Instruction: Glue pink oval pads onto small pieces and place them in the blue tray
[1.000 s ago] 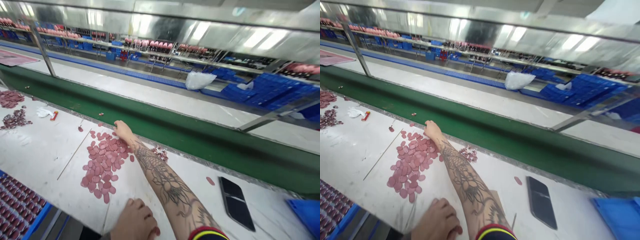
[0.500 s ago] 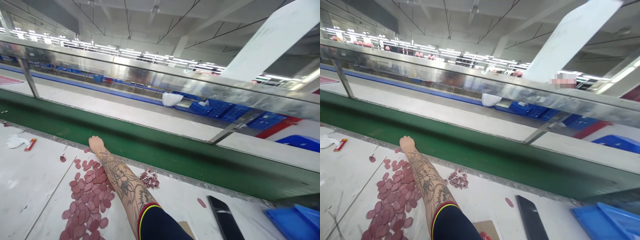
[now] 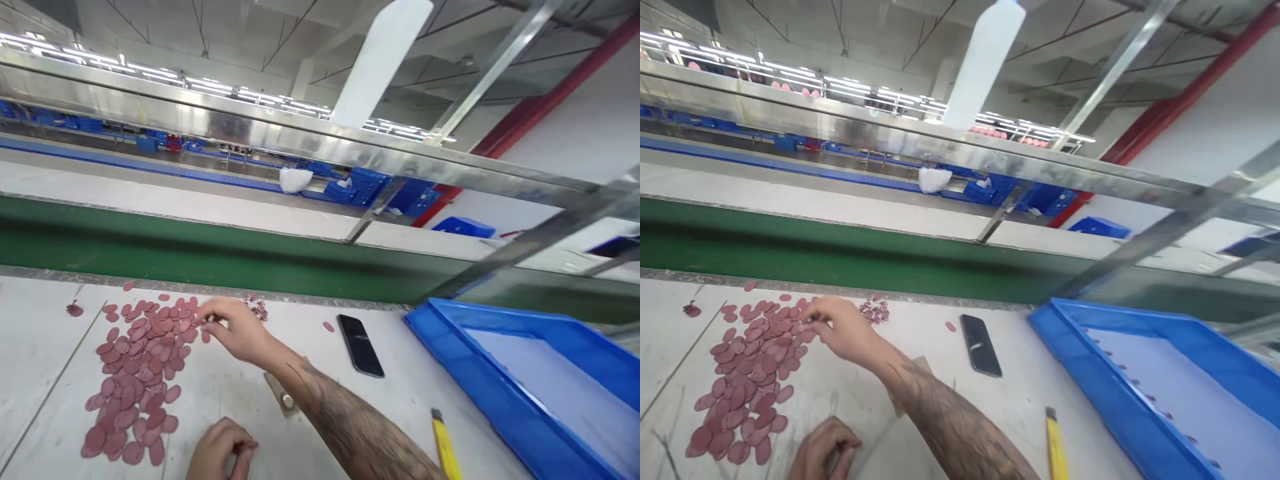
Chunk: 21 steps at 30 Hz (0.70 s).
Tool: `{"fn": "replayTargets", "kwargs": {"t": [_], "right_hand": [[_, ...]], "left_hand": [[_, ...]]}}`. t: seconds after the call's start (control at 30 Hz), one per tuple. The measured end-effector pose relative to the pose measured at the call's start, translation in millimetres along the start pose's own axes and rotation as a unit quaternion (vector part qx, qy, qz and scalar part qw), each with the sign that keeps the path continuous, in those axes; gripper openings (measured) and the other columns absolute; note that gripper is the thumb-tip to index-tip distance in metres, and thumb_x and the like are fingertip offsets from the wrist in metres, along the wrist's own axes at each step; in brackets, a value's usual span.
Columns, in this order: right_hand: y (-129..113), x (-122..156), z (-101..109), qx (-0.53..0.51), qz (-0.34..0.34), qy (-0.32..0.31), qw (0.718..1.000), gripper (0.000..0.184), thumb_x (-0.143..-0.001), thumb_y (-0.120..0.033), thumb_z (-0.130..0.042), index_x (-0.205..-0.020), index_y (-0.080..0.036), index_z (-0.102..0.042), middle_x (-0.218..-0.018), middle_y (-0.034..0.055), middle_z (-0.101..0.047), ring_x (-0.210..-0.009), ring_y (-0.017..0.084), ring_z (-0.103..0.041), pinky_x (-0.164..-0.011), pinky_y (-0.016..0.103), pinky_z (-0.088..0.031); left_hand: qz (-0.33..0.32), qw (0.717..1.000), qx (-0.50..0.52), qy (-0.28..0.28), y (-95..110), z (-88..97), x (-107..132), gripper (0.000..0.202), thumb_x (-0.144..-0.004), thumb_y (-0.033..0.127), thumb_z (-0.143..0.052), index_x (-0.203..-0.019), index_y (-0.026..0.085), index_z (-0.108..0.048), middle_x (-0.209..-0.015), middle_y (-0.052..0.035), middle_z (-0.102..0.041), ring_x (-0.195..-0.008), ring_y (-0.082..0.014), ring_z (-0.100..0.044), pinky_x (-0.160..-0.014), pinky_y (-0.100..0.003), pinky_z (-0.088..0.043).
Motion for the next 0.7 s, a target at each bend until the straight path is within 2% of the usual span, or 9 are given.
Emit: {"fn": "replayTargets", "kwargs": {"t": [0.07, 0.13, 0.23, 0.3, 0.4, 0.53, 0.63, 0.7], "right_hand": [[5, 74, 22, -0.076, -0.063, 0.073, 0.992, 0.011, -0.087, -0.016, -0.067, -0.093, -0.025, -0.071, -0.095, 0.0013, -0.071, -0.087, 0.016, -0.067, -0.078, 0.028, -0.053], [19, 145, 33, -0.170, -0.135, 0.162, 0.963, 0.017, -0.087, -0.021, -0.069, -0.103, -0.026, -0.070, -0.094, 0.0016, -0.071, -0.083, 0.016, -0.068, -0.075, 0.030, -0.056], [35, 230, 28, -0.262, -0.212, 0.267, 0.903, 0.028, -0.085, -0.029, -0.074, -0.113, -0.026, -0.068, -0.091, 0.0021, -0.071, -0.080, 0.016, -0.070, -0.075, 0.033, -0.059], [35, 265, 19, -0.285, -0.241, 0.303, 0.877, 0.029, -0.084, -0.032, -0.076, -0.112, -0.025, -0.068, -0.089, 0.0023, -0.071, -0.077, 0.016, -0.070, -0.074, 0.033, -0.061], [27, 292, 3, -0.313, -0.259, 0.317, 0.857, 0.031, -0.083, -0.031, -0.079, -0.112, -0.025, -0.070, -0.088, 0.0023, -0.072, -0.078, 0.016, -0.071, -0.074, 0.031, -0.062], [15, 302, -13, -0.349, -0.236, 0.294, 0.858, 0.030, -0.083, -0.029, -0.078, -0.112, -0.027, -0.071, -0.095, 0.0035, -0.075, -0.086, 0.016, -0.073, -0.079, 0.030, -0.062], [11, 309, -14, -0.366, -0.217, 0.285, 0.859, 0.029, -0.084, -0.029, -0.077, -0.112, -0.028, -0.070, -0.097, 0.0032, -0.075, -0.087, 0.017, -0.074, -0.079, 0.030, -0.064], [11, 314, -12, -0.373, -0.219, 0.283, 0.856, 0.030, -0.084, -0.030, -0.077, -0.113, -0.028, -0.069, -0.096, 0.0032, -0.076, -0.087, 0.017, -0.074, -0.078, 0.031, -0.065]], "left_hand": [[0.032, 0.999, 0.009, 0.041, -6, -2.5, 3, 0.011, -0.086, 0.034, -0.062, -0.082, 0.035, -0.071, -0.081, -0.0056, -0.068, -0.078, -0.0281, -0.064, -0.074, -0.044, -0.050], [0.086, 0.994, 0.047, 0.042, -5, -8.8, 6, 0.012, -0.087, 0.037, -0.062, -0.083, 0.029, -0.070, -0.084, -0.0055, -0.070, -0.081, -0.0260, -0.063, -0.076, -0.040, -0.049], [0.129, 0.976, 0.171, 0.046, 6, -18.6, 8, 0.022, -0.085, 0.042, -0.069, -0.085, 0.021, -0.063, -0.084, -0.0039, -0.068, -0.081, -0.0194, -0.062, -0.075, -0.031, -0.048], [0.140, 0.967, 0.210, 0.040, 14, -28.6, 8, 0.024, -0.083, 0.039, -0.073, -0.088, 0.019, -0.062, -0.084, -0.0027, -0.067, -0.078, -0.0152, -0.060, -0.074, -0.027, -0.047], [0.160, 0.959, 0.233, 0.024, 22, -48.4, 13, 0.027, -0.081, 0.036, -0.076, -0.098, 0.018, -0.064, -0.088, -0.0032, -0.068, -0.077, -0.0130, -0.062, -0.075, -0.025, -0.050], [0.183, 0.948, 0.262, 0.004, 28, -72.5, 28, 0.029, -0.080, 0.034, -0.078, -0.100, 0.018, -0.064, -0.090, -0.0041, -0.069, -0.082, -0.0150, -0.066, -0.075, -0.025, -0.054], [0.191, 0.938, 0.288, -0.016, 34, -85.6, 38, 0.026, -0.080, 0.033, -0.079, -0.095, 0.018, -0.064, -0.086, -0.0033, -0.068, -0.082, -0.0158, -0.066, -0.069, -0.024, -0.055], [0.186, 0.937, 0.293, -0.029, 37, -90.2, 41, 0.025, -0.080, 0.033, -0.079, -0.095, 0.018, -0.066, -0.089, -0.0042, -0.069, -0.085, -0.0164, -0.067, -0.072, -0.025, -0.056]]}}
Point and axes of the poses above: each hand's wrist, its own x-axis away from the middle knuckle, its own z-axis out of the back of the hand, y = z × x, the point moved 9 cm from there along -x, towards the middle knuckle
